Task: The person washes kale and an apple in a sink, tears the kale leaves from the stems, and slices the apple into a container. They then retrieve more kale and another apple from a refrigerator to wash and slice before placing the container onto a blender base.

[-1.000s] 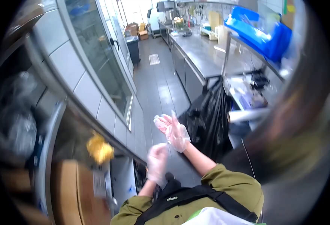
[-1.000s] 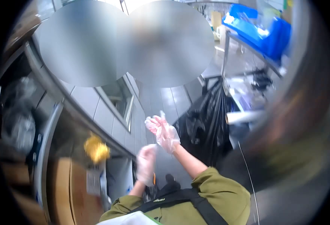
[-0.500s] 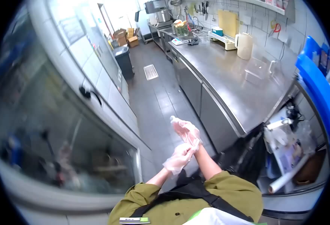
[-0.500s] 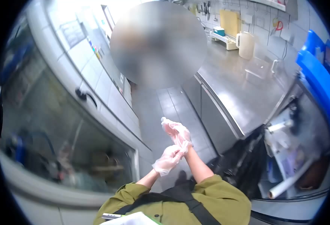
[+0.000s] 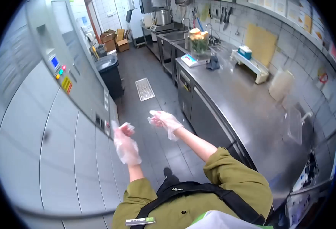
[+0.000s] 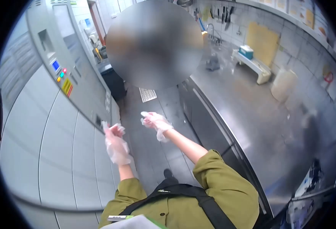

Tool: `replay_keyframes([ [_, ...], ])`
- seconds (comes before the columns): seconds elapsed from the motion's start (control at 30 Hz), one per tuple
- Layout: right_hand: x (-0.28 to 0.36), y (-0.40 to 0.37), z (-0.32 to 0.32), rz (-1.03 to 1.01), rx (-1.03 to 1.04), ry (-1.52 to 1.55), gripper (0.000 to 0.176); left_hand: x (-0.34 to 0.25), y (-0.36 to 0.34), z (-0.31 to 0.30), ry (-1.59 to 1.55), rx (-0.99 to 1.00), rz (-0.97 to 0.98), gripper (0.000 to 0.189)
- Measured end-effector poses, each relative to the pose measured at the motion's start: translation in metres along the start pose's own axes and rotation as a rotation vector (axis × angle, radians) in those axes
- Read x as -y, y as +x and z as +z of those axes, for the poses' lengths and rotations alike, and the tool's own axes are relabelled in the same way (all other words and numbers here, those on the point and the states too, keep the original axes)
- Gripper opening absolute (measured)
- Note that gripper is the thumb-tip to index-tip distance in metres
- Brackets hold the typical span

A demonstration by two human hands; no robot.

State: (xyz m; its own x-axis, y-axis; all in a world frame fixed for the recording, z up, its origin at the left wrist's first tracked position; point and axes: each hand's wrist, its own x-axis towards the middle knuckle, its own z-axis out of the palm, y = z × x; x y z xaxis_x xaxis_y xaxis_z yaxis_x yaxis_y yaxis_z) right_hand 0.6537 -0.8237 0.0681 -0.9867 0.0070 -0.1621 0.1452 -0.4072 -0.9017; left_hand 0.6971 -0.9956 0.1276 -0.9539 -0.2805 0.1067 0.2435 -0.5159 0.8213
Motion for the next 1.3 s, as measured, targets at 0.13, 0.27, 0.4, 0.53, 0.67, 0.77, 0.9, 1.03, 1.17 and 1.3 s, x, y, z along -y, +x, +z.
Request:
replay_keyframes([
  [0.13,0.072,0.189,-0.09,-0.185,-0.098,-0.524,0.05,0.019,0.125,0.085,0.15,0.132,0.063,0.051],
  [0.27,0.164,0.314,-0.182,-0.443,-0.56,-0.812,0.056,0.133,0.246,0.157,0.506,0.485,0.061,0.052],
  [0.4,0.238,0.444,-0.29,-0.593,-0.813,-0.806,0.053,0.227,0.323,0.26,0.701,0.835,0.026,0.054],
  [0.53,0.262,0.576,-0.355,-0.623,-1.267,-0.796,0.071,0.314,0.419,0.364,0.623,0.829,-0.051,0.05],
  [0.67,0.286,0.631,-0.357,-0.584,-1.432,-0.423,0.058,0.355,0.524,0.436,0.724,0.83,-0.1,0.05],
  [0.77,0.271,0.622,-0.356,-0.646,-1.369,-0.105,0.045,0.393,0.595,0.463,0.512,0.716,-0.27,0.052],
  [0.9,0.25,0.562,-0.35,-0.725,-1.736,-0.169,0.024,0.467,0.687,0.472,0.238,0.586,-0.463,0.046],
  [1.03,0.251,0.542,-0.364,-0.838,-2.077,-0.261,0.015,0.524,0.771,0.494,0.278,0.607,-0.502,0.047],
  [1.17,0.269,0.577,-0.351,-0.807,-2.08,-0.432,0.013,0.561,0.864,0.555,0.367,0.778,-0.341,0.052],
  [1.3,0.304,0.649,-0.321,-0.751,-2.037,-0.487,0.03,0.537,0.935,0.649,0.332,1.186,-0.204,0.049],
])
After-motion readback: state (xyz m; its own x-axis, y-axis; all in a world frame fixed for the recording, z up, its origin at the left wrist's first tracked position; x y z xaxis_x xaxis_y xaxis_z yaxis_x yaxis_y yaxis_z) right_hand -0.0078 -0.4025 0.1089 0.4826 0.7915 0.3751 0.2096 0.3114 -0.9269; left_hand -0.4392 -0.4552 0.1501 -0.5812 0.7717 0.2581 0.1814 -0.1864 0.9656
